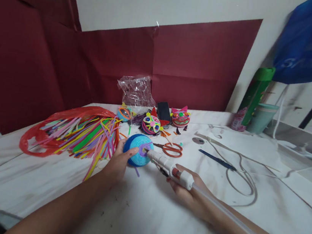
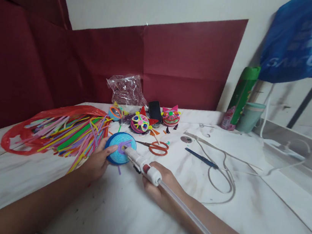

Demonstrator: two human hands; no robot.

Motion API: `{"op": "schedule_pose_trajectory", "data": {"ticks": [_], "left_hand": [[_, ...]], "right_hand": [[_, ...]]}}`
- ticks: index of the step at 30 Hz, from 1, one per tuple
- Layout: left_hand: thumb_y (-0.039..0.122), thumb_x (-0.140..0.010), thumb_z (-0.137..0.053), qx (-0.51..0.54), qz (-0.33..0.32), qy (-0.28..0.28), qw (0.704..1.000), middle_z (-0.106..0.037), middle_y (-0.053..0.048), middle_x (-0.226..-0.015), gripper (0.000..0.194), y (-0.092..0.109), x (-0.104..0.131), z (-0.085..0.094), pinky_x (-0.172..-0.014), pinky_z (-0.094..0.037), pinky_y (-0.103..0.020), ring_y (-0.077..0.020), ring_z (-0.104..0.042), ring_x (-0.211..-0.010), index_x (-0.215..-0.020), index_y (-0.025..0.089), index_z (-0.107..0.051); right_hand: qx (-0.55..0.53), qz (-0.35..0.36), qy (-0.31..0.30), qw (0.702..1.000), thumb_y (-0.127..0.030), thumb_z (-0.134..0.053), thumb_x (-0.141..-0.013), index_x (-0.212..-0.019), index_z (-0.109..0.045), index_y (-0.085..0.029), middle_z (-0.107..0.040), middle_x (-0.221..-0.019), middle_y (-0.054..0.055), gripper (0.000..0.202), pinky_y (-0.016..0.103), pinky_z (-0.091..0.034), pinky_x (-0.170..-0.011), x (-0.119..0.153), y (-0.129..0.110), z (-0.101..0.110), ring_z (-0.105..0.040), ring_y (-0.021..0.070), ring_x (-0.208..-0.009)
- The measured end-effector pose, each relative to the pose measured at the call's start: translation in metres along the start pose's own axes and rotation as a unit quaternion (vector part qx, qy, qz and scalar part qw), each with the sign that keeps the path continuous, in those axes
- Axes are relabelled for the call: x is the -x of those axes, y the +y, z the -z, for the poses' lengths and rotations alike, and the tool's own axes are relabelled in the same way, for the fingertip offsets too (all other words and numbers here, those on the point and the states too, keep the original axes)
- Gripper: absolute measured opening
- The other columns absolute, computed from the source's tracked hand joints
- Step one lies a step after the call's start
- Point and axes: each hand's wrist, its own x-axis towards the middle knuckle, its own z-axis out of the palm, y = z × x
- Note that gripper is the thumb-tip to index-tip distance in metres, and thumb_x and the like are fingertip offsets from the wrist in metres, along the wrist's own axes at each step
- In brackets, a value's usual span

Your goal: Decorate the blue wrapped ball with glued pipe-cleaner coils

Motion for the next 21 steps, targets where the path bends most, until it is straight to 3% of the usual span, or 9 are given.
{"op": "schedule_pose_trajectory", "data": {"ticks": [13, 21], "left_hand": [[0.029, -0.06, -0.072, 0.018, -0.001, 0.018, 1.0, -0.064, -0.002, -0.088, 0.059, 0.013, 0.005, -0.006, -0.068, -0.049, -0.028, -0.0165, -0.062, -0.075, -0.114, 0.022, -0.048], [0.029, -0.064, -0.07, 0.009, 0.01, 0.002, 1.0, -0.063, -0.003, -0.093, 0.05, 0.005, 0.001, -0.003, -0.07, -0.05, -0.028, -0.0162, -0.062, -0.079, -0.109, 0.023, -0.049]], "right_hand": [[-0.008, -0.011, 0.015, 1.0, -0.024, -0.044, -0.077, -0.071, -0.049, -0.019, -0.051, -0.063, 0.0, 0.009, 0.023, -0.041, -0.051, 0.001, 0.002, -0.001, -0.05, 0.0133, -0.057], [-0.008, -0.003, 0.002, 1.0, -0.023, -0.044, -0.077, -0.072, -0.048, -0.019, -0.051, -0.066, 0.0, 0.008, 0.023, -0.042, -0.054, 0.001, 0.004, -0.003, -0.051, 0.014, -0.062]]}}
